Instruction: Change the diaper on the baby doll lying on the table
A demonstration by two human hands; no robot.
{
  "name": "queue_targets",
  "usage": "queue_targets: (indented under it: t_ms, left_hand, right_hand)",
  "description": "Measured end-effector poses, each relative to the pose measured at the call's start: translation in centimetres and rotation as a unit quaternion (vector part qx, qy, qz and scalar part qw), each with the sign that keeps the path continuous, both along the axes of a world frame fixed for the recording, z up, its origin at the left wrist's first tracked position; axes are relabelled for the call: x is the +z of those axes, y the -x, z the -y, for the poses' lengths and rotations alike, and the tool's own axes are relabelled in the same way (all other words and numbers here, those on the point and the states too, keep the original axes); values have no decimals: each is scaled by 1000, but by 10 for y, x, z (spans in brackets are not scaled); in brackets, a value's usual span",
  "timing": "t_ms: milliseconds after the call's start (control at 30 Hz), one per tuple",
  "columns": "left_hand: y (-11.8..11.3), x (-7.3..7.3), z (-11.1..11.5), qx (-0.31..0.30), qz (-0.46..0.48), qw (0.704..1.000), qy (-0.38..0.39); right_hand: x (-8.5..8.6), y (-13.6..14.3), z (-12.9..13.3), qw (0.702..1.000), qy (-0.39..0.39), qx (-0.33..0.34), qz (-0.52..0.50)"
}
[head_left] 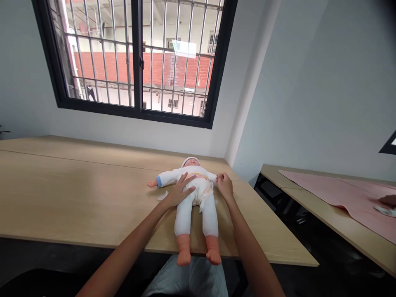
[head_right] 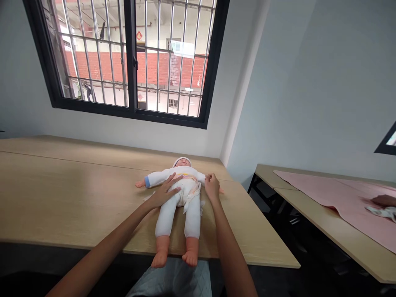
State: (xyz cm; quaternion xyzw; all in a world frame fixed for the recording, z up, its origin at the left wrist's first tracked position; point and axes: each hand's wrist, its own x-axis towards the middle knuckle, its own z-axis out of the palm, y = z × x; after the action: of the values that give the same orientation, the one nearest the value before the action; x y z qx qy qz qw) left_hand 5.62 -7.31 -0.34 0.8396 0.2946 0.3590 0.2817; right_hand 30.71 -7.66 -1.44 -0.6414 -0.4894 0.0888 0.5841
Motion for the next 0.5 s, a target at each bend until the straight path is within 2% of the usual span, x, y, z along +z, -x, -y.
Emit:
queue_targets:
  t_ms: [133, 267, 500]
  left_hand:
    - [-2, -4, -1, 1, 25, 1000, 9]
    - [-5, -9, -4, -8, 76, 997, 26]
    - [-8, -12, -7, -6, 75, 991, 111]
  right_hand:
    - [13, 25, 3, 995, -43, 88, -20]
    - [9, 50, 8, 984, -42, 169, -38]
    - [3, 52, 17, 973, -22, 221, -70]
